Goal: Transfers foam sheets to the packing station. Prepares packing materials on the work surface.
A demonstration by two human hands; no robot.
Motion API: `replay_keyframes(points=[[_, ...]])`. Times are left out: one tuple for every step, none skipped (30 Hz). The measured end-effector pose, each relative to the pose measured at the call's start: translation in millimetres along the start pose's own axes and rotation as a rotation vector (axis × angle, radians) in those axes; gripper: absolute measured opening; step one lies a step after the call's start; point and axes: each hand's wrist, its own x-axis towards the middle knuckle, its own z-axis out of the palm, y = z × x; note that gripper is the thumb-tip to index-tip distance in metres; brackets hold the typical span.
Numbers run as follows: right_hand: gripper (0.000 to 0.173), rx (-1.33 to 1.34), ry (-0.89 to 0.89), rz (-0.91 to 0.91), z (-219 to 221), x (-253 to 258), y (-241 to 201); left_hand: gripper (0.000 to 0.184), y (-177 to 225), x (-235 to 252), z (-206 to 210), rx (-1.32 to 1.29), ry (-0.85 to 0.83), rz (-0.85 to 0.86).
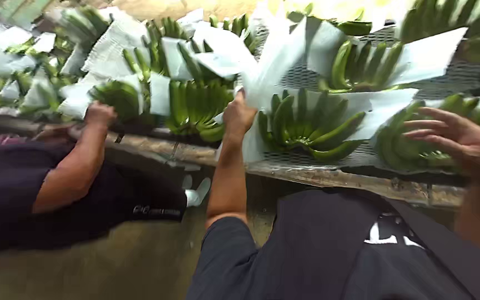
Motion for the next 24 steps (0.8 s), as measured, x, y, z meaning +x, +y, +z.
replay_keyframes(points=[[0.064,0.002,-0.024,0.019,14,0,-13,0.073,12,-14,-12,-0.031,0.045,0.112],[0.064,0.021,-0.015,0.019,26,-1,-20,0.076,31,-28,-21,-0.07,0.074,0.235],[0.067,0.052,0.015,0.001,36,-1,-20,0.079,52,-44,-28,-0.109,0.086,0.366],[0.071,0.101,0.055,-0.027,44,0,-15,0.081,75,-61,-33,-0.149,0.086,0.488],[0.077,0.176,0.095,-0.04,47,4,-11,0.084,100,-79,-34,-0.185,0.082,0.596],[0.083,0.263,0.136,-0.055,47,6,-8,0.086,120,-99,-35,-0.217,0.048,0.668],[0.088,0.355,0.182,-0.083,45,4,-4,0.086,138,-121,-33,-0.25,-0.036,0.725],[0.092,0.463,0.221,-0.105,42,-3,-3,0.083,154,-139,-30,-0.271,-0.145,0.789],[0.094,0.566,0.267,-0.133,39,-16,-1,0.076,167,-153,-22,-0.29,-0.247,0.885],[0.097,0.637,0.329,-0.168,35,-31,2,0.067,180,-161,-11,-0.324,-0.335,1.018],[0.098,0.686,0.396,-0.211,29,-50,8,0.061,192,-166,4,-0.368,-0.431,1.143],[0.094,0.73,0.463,-0.265,22,-72,18,0.056,203,-168,19,-0.392,-0.521,1.244],[0.085,0.772,0.543,-0.309,14,-95,30,0.054,215,-171,33,-0.392,-0.617,1.314],[0.075,0.797,0.645,-0.327,7,-120,38,0.054,227,-175,45,-0.375,-0.715,1.352],[0.068,0.824,0.768,-0.326,3,-148,42,0.054,239,-181,56,-0.345,-0.802,1.365],[0.061,0.852,0.897,-0.31,3,-175,42,0.054,251,-190,67,-0.313,-0.877,1.362],[0.051,0.866,1.009,-0.283,3,-202,41,0.054,263,-200,78,-0.279,-0.945,1.34],[0.044,0.862,1.101,-0.254,3,-226,41,0.055,277,-211,92,-0.252,-0.997,1.318],[0.05,0.865,1.165,-0.264,2,-248,44,0.056,289,-223,108,-0.234,-1.041,1.297],[0.058,0.873,1.206,-0.282,-1,-270,49,0.059,301,-236,125,-0.232,-1.072,1.279],[0.066,0.904,1.23,-0.33,-5,-292,57,0.062,312,-251,142,-0.254,-1.093,1.269],[0.068,0.913,1.263,-0.374,-9,-315,64,0.067,323,-269,159,-0.303,-1.117,1.264],[0.064,0.904,1.302,-0.424,-14,-339,69,0.072,335,-288,175,-0.372,-1.15,1.263],[0.058,0.855,1.333,-0.459,-20,-366,72,0.079,347,-310,189,-0.449,-1.189,1.265]])
